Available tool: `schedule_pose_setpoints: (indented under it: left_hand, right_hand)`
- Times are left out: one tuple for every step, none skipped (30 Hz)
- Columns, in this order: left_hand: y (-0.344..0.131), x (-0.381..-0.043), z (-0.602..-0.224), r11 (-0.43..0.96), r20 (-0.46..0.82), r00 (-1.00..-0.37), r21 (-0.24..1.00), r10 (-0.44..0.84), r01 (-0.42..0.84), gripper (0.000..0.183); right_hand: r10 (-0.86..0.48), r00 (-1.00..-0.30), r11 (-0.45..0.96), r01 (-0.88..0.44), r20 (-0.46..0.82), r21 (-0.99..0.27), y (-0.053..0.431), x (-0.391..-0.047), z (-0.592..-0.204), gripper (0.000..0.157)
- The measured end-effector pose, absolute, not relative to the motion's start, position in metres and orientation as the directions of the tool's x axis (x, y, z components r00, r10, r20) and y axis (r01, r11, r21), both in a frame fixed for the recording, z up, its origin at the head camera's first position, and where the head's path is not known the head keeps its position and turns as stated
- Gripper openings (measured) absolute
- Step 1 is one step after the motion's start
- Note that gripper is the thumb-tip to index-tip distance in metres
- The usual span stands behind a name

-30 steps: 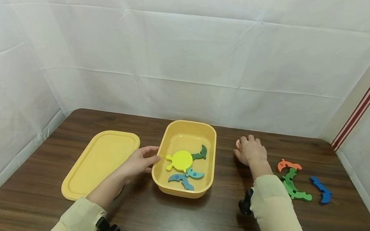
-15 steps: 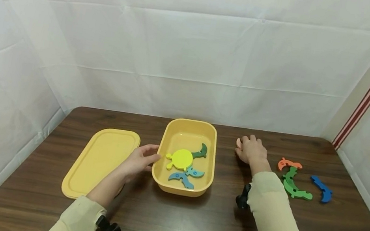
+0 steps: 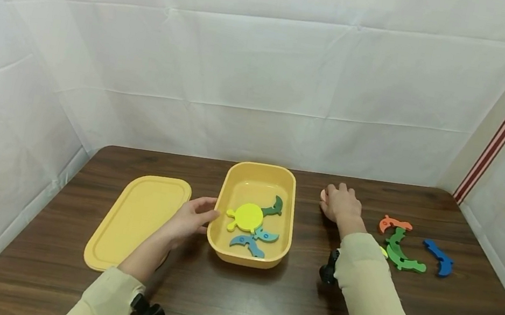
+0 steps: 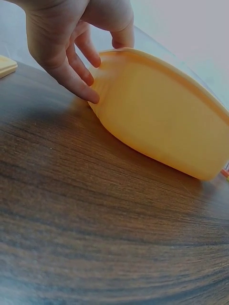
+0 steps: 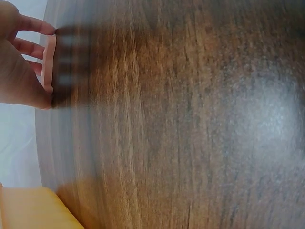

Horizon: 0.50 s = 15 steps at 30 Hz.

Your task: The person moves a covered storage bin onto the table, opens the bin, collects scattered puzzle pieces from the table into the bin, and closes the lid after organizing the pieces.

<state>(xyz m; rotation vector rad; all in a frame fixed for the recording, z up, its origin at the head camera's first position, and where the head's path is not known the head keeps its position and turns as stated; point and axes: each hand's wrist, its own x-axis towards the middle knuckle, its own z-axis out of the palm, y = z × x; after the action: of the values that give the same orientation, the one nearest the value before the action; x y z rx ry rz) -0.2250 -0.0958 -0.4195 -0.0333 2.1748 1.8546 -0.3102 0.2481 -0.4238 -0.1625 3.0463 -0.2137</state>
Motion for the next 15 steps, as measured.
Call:
schedule_pose_setpoints:
  left_hand:
    - [-0.096, -0.225, -0.420, 0.173, -0.227, -0.960, 0.965, 0.165, -0.199, 0.042]
    - [-0.096, -0.225, -0.420, 0.172, -0.228, -0.960, 0.965, 0.166, -0.199, 0.042]
    - [-0.096, -0.225, -0.420, 0.173, -0.230, -0.959, 0.964, 0.166, -0.201, 0.043]
    - [-0.096, -0.226, -0.420, 0.173, -0.234, -0.958, 0.963, 0.166, -0.205, 0.043]
    - [-0.096, -0.226, -0.419, 0.172, -0.238, -0.957, 0.963, 0.166, -0.209, 0.043]
    - [-0.096, -0.226, -0.419, 0.171, -0.241, -0.956, 0.962, 0.167, -0.213, 0.044]
    - [-0.096, -0.225, -0.417, 0.171, -0.244, -0.955, 0.961, 0.169, -0.216, 0.044]
    - [-0.096, -0.225, -0.416, 0.171, -0.246, -0.954, 0.961, 0.172, -0.217, 0.045]
    - [-0.096, -0.224, -0.414, 0.172, -0.248, -0.953, 0.961, 0.176, -0.219, 0.045]
    - [-0.096, -0.223, -0.412, 0.172, -0.250, -0.952, 0.960, 0.179, -0.220, 0.045]
    - [-0.096, -0.222, -0.410, 0.172, -0.251, -0.951, 0.960, 0.182, -0.221, 0.045]
    - [-0.096, -0.221, -0.408, 0.175, -0.252, -0.950, 0.960, 0.184, -0.221, 0.046]
    - [-0.095, -0.221, -0.407, 0.178, -0.254, -0.950, 0.959, 0.184, -0.222, 0.046]
    - [-0.095, -0.221, -0.406, 0.181, -0.254, -0.950, 0.958, 0.184, -0.221, 0.046]
    - [-0.095, -0.221, -0.407, 0.180, -0.256, -0.950, 0.958, 0.182, -0.224, 0.046]
  right_hand:
    - [-0.111, -0.991, 0.984, -0.100, -0.074, -0.144, 0.248, -0.310, -0.423, 0.025]
    - [-0.112, -0.991, 0.984, -0.101, -0.071, -0.145, 0.248, -0.310, -0.423, 0.022]
    - [-0.113, -0.991, 0.984, -0.102, -0.068, -0.147, 0.248, -0.310, -0.423, 0.019]
    - [-0.115, -0.991, 0.983, -0.104, -0.066, -0.150, 0.248, -0.310, -0.423, 0.017]
    - [-0.118, -0.991, 0.983, -0.107, -0.064, -0.152, 0.248, -0.310, -0.423, 0.016]
    - [-0.121, -0.991, 0.982, -0.110, -0.063, -0.154, 0.248, -0.311, -0.423, 0.015]
    - [-0.123, -0.990, 0.982, -0.112, -0.064, -0.154, 0.248, -0.311, -0.424, 0.014]
    - [-0.125, -0.990, 0.981, -0.114, -0.066, -0.154, 0.248, -0.310, -0.424, 0.014]
    - [-0.127, -0.989, 0.981, -0.115, -0.070, -0.153, 0.248, -0.310, -0.424, 0.014]
    - [-0.131, -0.989, 0.981, -0.119, -0.074, -0.151, 0.248, -0.310, -0.425, 0.014]
    - [-0.133, -0.988, 0.982, -0.121, -0.079, -0.148, 0.248, -0.310, -0.425, 0.014]
    - [-0.135, -0.987, 0.982, -0.122, -0.083, -0.145, 0.248, -0.309, -0.425, 0.015]
    - [-0.136, -0.987, 0.982, -0.123, -0.086, -0.141, 0.248, -0.309, -0.426, 0.015]
    - [-0.136, -0.987, 0.983, -0.123, -0.088, -0.139, 0.248, -0.308, -0.426, 0.015]
    - [-0.136, -0.987, 0.983, -0.123, -0.088, -0.137, 0.248, -0.308, -0.426, 0.016]
